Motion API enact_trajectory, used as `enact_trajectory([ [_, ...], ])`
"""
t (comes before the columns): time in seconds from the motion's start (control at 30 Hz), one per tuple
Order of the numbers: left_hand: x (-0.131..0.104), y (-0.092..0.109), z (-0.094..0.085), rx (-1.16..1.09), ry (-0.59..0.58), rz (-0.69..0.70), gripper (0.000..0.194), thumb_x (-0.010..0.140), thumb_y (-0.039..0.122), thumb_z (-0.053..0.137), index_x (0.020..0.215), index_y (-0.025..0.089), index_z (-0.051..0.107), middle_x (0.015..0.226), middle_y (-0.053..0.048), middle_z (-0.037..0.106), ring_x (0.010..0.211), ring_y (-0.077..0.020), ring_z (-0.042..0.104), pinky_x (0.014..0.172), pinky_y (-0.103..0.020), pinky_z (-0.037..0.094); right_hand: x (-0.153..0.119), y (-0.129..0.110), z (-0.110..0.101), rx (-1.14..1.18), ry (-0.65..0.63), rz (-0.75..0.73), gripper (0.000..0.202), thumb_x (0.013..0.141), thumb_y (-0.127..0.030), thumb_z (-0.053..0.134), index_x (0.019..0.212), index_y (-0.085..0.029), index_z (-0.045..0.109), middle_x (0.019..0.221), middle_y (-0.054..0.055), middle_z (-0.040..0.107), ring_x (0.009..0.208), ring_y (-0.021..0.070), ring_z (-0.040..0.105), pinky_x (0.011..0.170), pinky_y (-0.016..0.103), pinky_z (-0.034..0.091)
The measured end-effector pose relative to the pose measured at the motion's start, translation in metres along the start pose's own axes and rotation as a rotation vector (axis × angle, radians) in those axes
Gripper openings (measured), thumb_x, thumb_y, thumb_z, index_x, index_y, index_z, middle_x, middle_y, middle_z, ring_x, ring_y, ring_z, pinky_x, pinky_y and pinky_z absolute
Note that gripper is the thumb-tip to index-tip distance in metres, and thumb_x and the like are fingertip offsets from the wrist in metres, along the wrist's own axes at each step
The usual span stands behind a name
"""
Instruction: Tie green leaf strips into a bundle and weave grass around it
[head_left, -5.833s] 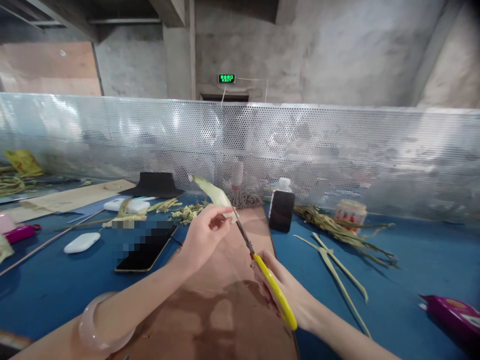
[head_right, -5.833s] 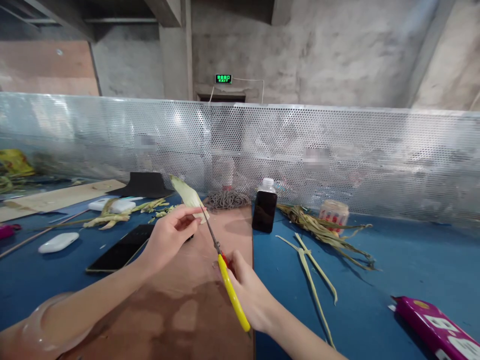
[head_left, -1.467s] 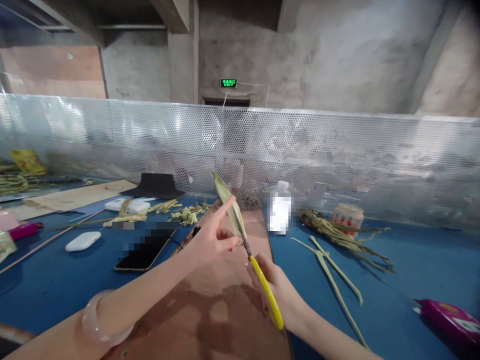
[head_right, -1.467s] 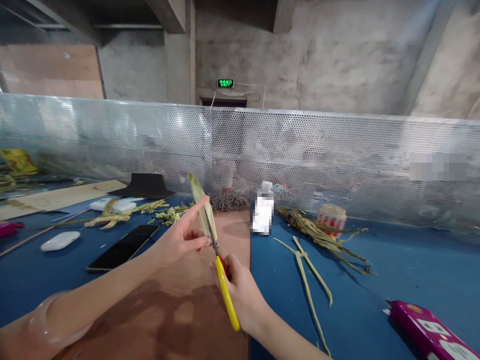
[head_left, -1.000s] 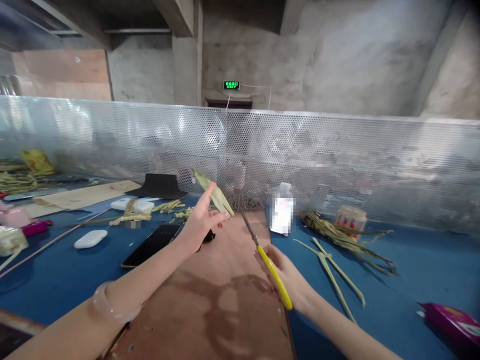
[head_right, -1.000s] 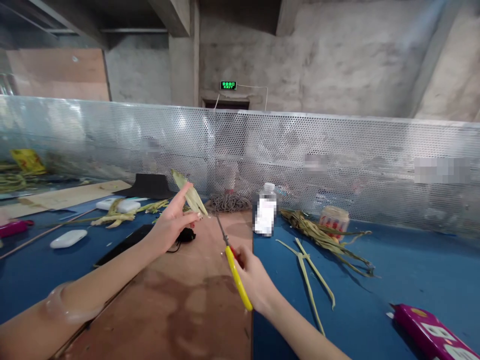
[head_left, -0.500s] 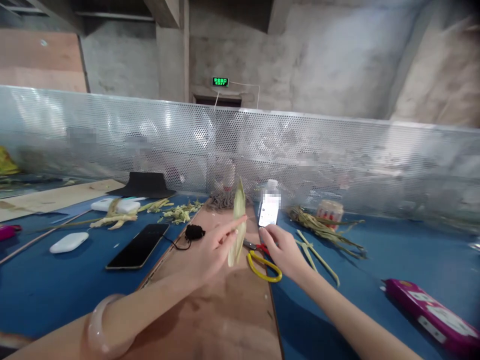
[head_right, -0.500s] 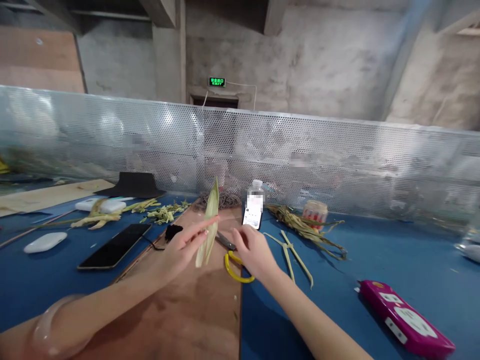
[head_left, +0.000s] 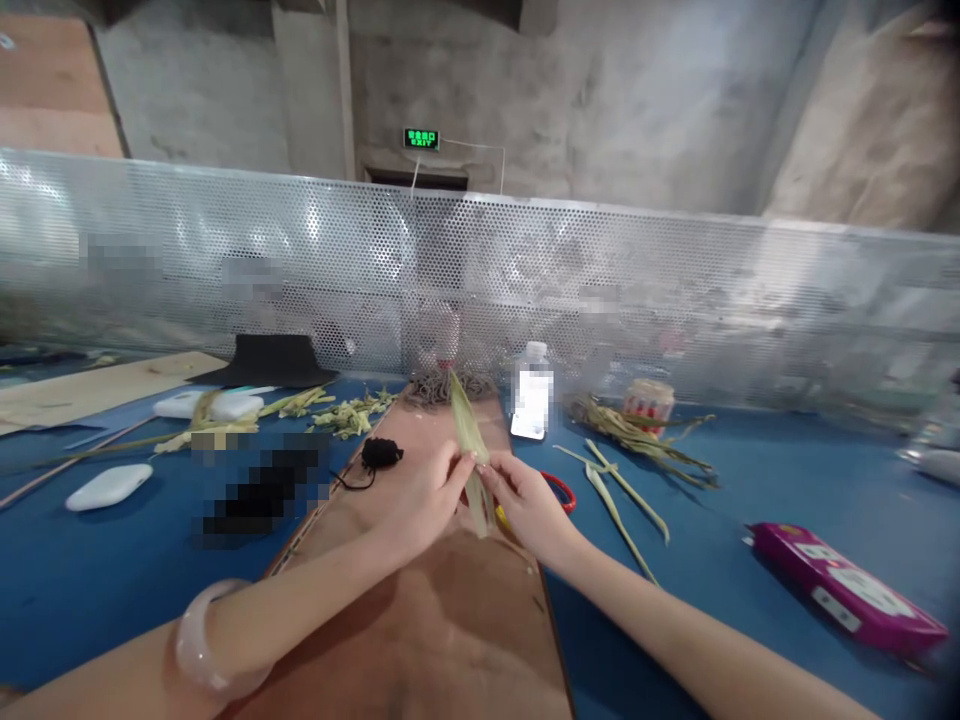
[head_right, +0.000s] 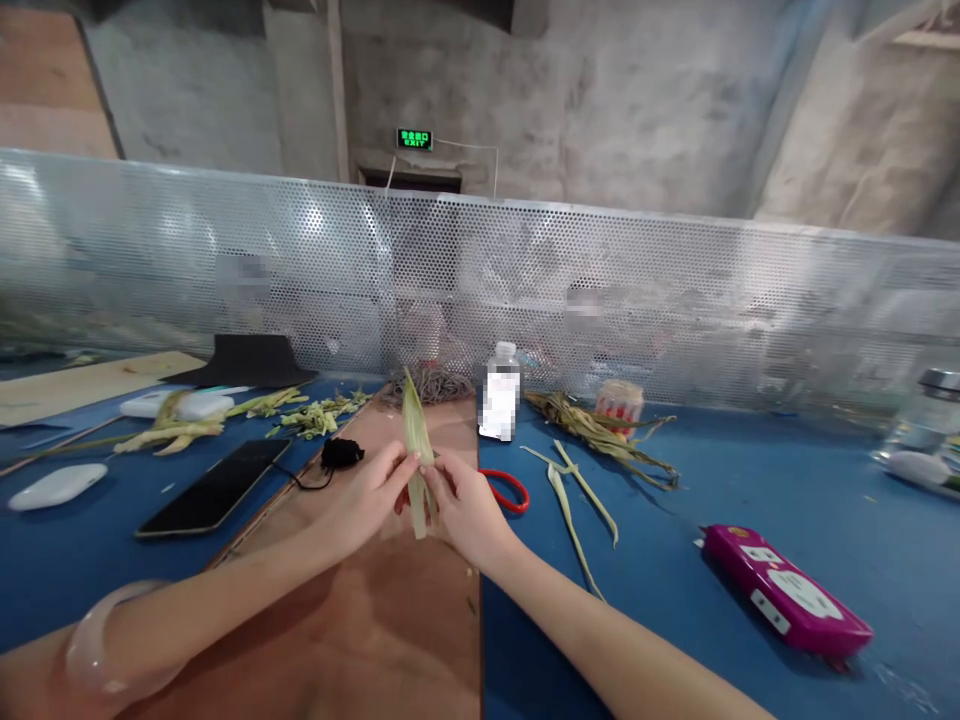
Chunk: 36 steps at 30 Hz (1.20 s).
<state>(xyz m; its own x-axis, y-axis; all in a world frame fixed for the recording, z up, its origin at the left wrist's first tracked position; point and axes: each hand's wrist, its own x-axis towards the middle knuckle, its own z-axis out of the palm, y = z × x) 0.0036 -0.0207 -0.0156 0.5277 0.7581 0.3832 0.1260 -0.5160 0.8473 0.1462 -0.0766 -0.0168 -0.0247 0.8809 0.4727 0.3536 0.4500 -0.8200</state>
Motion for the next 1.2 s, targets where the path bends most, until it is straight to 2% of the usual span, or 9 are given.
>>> enact_trajectory([
  [0.13, 0.002, 0.000, 0.000, 0.118, 0.036, 0.015, 0.032, 0.091, 0.044, 0.034, 0.069, 0.021, 0.039, 0.060, 0.005, 0.040, 0.056, -0.0126, 0.043, 0.053, -0.025, 0.034, -0.002, -0.001, 0.005, -0.064, 0.024, 0.054, 0.030, 0.093, -0.038, 0.037, 0.080, -0.018, 0.055, 0.061, -0.001, 0.054, 0.059, 0.0141, 0.053, 0.058, 0.024, 0.041],
  [0.3, 0.006, 0.000, 0.002, 0.110, 0.051, 0.011, 0.031, 0.091, 0.043, 0.034, 0.069, 0.021, 0.037, 0.059, 0.005, 0.039, 0.055, -0.0126, 0.041, 0.052, -0.025, 0.032, 0.000, 0.000, 0.004, -0.140, 0.079, 0.035, 0.026, 0.093, -0.034, 0.036, 0.081, -0.018, 0.054, 0.069, 0.001, 0.058, 0.062, 0.0139, 0.053, 0.059, 0.024, 0.039],
  [0.4, 0.010, -0.002, 0.001, 0.118, 0.108, 0.009, 0.029, 0.090, 0.040, 0.034, 0.068, 0.021, 0.036, 0.059, 0.005, 0.039, 0.054, -0.0128, 0.042, 0.052, -0.025, 0.032, 0.006, 0.004, 0.011, -0.191, 0.125, 0.068, 0.025, 0.092, -0.033, 0.037, 0.077, -0.019, 0.052, 0.069, 0.001, 0.058, 0.063, 0.0141, 0.053, 0.060, 0.024, 0.037],
  [0.57, 0.025, -0.014, -0.014, 0.346, 0.298, 0.040, 0.025, 0.089, 0.033, 0.034, 0.067, 0.022, 0.038, 0.060, 0.002, 0.045, 0.059, -0.0161, 0.049, 0.057, -0.028, 0.037, 0.026, 0.007, 0.044, -0.240, 0.229, 0.212, 0.025, 0.090, -0.026, 0.034, 0.070, -0.020, 0.046, 0.070, 0.004, 0.058, 0.066, 0.0169, 0.054, 0.061, 0.027, 0.038],
  [0.73, 0.038, -0.028, -0.035, 0.400, 0.394, 0.054, 0.019, 0.088, 0.033, 0.036, 0.076, 0.021, 0.044, 0.074, -0.005, 0.058, 0.076, -0.0217, 0.057, 0.069, -0.032, 0.042, 0.054, 0.003, 0.077, -0.241, 0.267, 0.291, 0.017, 0.088, -0.019, 0.035, 0.073, -0.020, 0.043, 0.068, 0.008, 0.059, 0.061, 0.0190, 0.055, 0.055, 0.028, 0.039],
  [0.87, 0.042, -0.036, -0.046, 0.443, 0.442, 0.034, 0.019, 0.087, 0.032, 0.037, 0.073, 0.021, 0.044, 0.071, -0.005, 0.058, 0.073, -0.0224, 0.058, 0.069, -0.032, 0.042, 0.066, 0.008, 0.092, -0.240, 0.281, 0.282, 0.010, 0.082, -0.011, 0.043, 0.078, -0.020, 0.044, 0.080, 0.011, 0.063, 0.070, 0.0212, 0.059, 0.059, 0.029, 0.040],
  [1.03, 0.043, -0.040, -0.052, 0.463, 0.449, 0.015, 0.017, 0.085, 0.029, 0.040, 0.071, 0.021, 0.044, 0.073, -0.007, 0.060, 0.075, -0.0226, 0.059, 0.070, -0.031, 0.042, 0.067, 0.020, 0.100, -0.230, 0.309, 0.232, 0.017, 0.090, -0.020, 0.036, 0.074, -0.021, 0.044, 0.079, 0.010, 0.063, 0.071, 0.0204, 0.059, 0.061, 0.028, 0.040],
  [1.2, 0.044, -0.041, -0.055, 0.441, 0.419, 0.031, 0.022, 0.087, 0.035, 0.039, 0.072, 0.020, 0.046, 0.071, -0.006, 0.060, 0.070, -0.0212, 0.058, 0.066, -0.030, 0.042, 0.068, 0.024, 0.098, -0.225, 0.333, 0.184, 0.025, 0.093, -0.029, 0.035, 0.071, -0.021, 0.044, 0.074, 0.009, 0.063, 0.066, 0.0201, 0.058, 0.059, 0.027, 0.038],
])
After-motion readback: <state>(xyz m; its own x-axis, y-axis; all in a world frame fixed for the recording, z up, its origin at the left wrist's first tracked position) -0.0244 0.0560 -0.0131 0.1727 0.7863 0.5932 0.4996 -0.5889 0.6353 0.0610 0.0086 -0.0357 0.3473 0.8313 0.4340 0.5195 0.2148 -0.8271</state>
